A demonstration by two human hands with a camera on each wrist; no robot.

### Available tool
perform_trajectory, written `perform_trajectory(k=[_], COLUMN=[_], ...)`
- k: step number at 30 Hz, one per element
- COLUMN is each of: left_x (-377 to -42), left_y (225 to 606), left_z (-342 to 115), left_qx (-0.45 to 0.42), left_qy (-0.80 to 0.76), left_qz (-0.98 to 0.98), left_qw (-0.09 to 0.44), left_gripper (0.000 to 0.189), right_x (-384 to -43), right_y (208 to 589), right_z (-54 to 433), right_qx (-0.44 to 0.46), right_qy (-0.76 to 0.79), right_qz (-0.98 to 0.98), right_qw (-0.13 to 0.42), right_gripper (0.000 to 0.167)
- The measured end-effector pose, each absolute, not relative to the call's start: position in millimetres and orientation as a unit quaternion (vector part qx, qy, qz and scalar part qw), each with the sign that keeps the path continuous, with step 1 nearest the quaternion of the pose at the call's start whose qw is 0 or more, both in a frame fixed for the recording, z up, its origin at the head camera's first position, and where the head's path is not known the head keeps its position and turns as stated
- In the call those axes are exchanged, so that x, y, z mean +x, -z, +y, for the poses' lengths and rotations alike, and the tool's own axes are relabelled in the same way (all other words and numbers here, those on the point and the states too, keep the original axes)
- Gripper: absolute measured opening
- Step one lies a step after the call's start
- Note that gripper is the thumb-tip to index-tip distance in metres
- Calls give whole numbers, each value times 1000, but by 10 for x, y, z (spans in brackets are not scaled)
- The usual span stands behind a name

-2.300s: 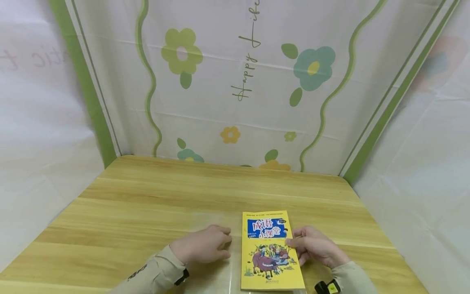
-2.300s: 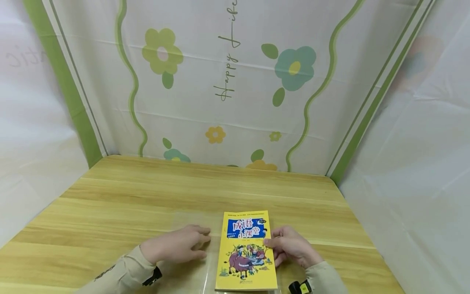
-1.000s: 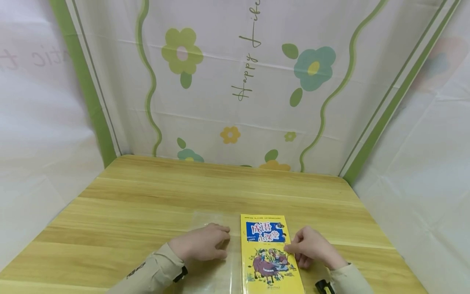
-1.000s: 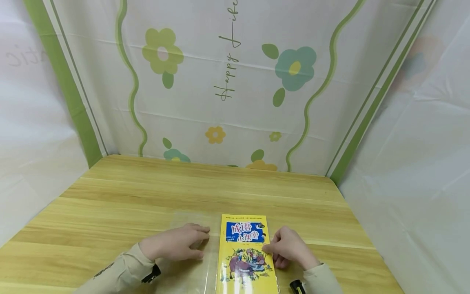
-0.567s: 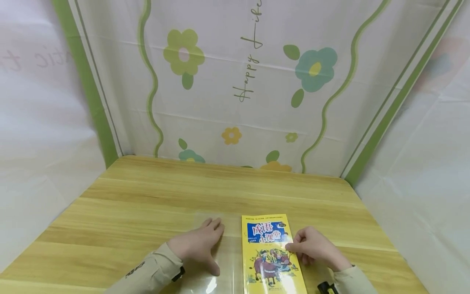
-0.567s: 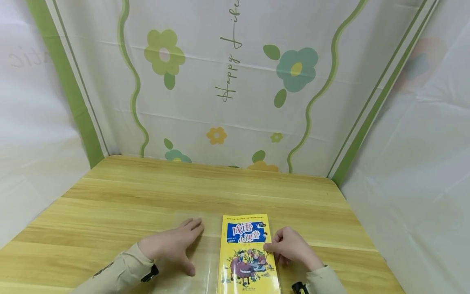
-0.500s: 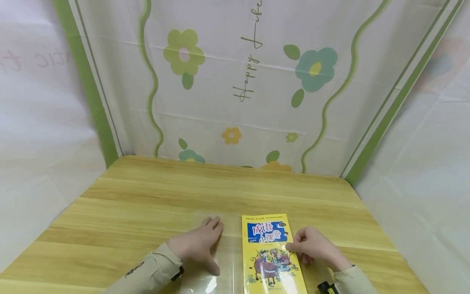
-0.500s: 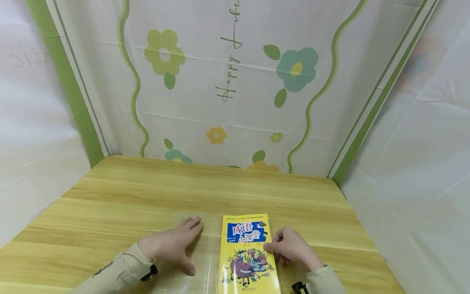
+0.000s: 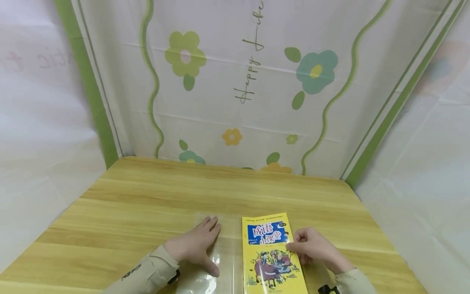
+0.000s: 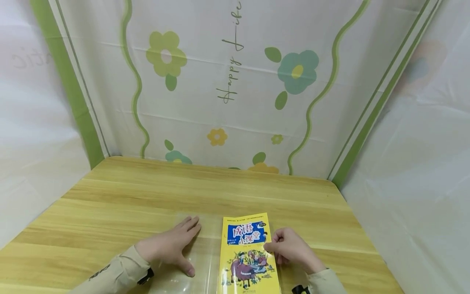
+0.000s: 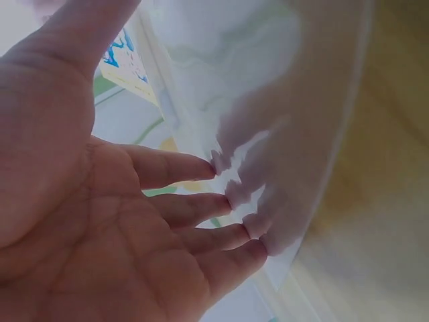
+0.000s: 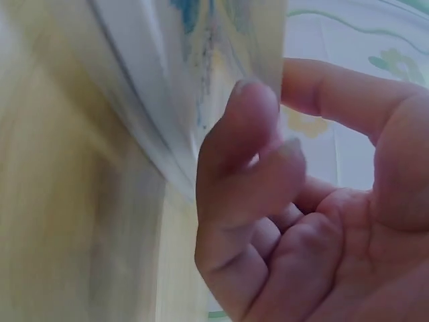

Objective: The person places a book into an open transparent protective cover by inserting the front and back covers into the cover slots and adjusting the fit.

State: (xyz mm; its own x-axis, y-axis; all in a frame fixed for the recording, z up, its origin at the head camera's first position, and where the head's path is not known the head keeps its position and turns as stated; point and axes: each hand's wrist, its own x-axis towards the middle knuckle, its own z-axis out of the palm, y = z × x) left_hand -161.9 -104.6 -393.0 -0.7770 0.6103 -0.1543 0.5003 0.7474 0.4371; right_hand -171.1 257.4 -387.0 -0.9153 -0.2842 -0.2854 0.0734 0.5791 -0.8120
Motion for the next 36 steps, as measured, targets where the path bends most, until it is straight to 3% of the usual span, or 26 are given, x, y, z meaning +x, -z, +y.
perform_trajectory(k=[23,36], left_x=[-1599,-1593], left_y=[3935,3951], left_z=[-1015,-1037], left_qx=[310,307], left_qy=[-175,-175], left_qz=[924,926], left_qw=[137,136], left_gripper=[124,125], right_x=[-1761,-1727], right_y=[3801,3804], right_z=[2715,2395], right_qx=[-139,-105], right_qy=[657,653], right_qz=[679,702], right_qw=[298,264], right_gripper=[22,65])
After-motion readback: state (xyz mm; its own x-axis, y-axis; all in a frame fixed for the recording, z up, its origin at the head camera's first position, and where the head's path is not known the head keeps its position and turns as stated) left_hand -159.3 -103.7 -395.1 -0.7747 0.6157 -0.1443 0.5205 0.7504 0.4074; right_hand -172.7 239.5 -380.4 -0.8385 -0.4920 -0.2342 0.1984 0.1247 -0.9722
